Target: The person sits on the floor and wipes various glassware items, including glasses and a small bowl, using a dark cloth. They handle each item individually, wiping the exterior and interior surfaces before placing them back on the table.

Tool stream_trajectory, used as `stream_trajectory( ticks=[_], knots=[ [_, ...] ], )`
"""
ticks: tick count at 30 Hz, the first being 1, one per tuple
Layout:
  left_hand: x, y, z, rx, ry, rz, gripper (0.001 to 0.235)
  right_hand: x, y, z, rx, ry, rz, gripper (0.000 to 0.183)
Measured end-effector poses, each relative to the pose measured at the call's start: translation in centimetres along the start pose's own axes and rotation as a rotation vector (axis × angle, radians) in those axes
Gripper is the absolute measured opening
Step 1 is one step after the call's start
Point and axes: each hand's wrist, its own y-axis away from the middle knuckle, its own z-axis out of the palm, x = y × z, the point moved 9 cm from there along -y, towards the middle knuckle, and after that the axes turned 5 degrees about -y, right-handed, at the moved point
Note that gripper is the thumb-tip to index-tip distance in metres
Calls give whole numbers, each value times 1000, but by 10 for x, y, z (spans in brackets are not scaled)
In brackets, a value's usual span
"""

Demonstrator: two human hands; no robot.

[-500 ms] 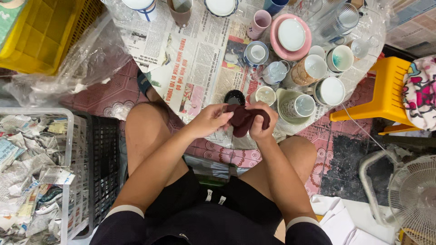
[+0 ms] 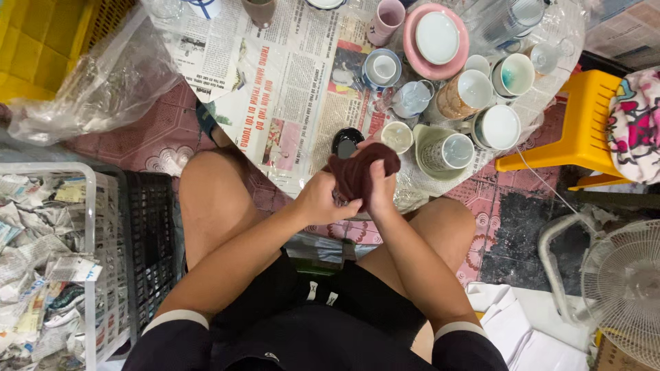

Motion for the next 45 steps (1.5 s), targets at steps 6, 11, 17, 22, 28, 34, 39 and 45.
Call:
stream_trajectory(
  ticks=[6,11,17,22,28,34,39,45],
  knots=[
    [-8,1,-7,-106,-78,21,38,-16,6,33,-277,9,9,65],
    [-21,-7,8,-247,-117,-222,33,-22,-6,12,-83,-43,18,70],
    [13,-21,-8,-39,-25,120,33,-25,-9,-8,1,-81,-24,77],
    [-4,-23,3,-102,-40,9,36,-25,-11,-21,126,-70,-27,81],
    [-12,-25,1,-95,118,-9,25,-54,-32,-96,388,-479,12,60],
    [2,-43,-32,165,442,60,3,-79,-38,-99,-40,-971,-47,50],
    [-30,-38,-33,237,465,-217,31,-55,-16,-88,202,-879,13,52],
    [-59,-27,-31,179,600,-245,37,-27,1,-44,232,-617,327,60]
  ],
)
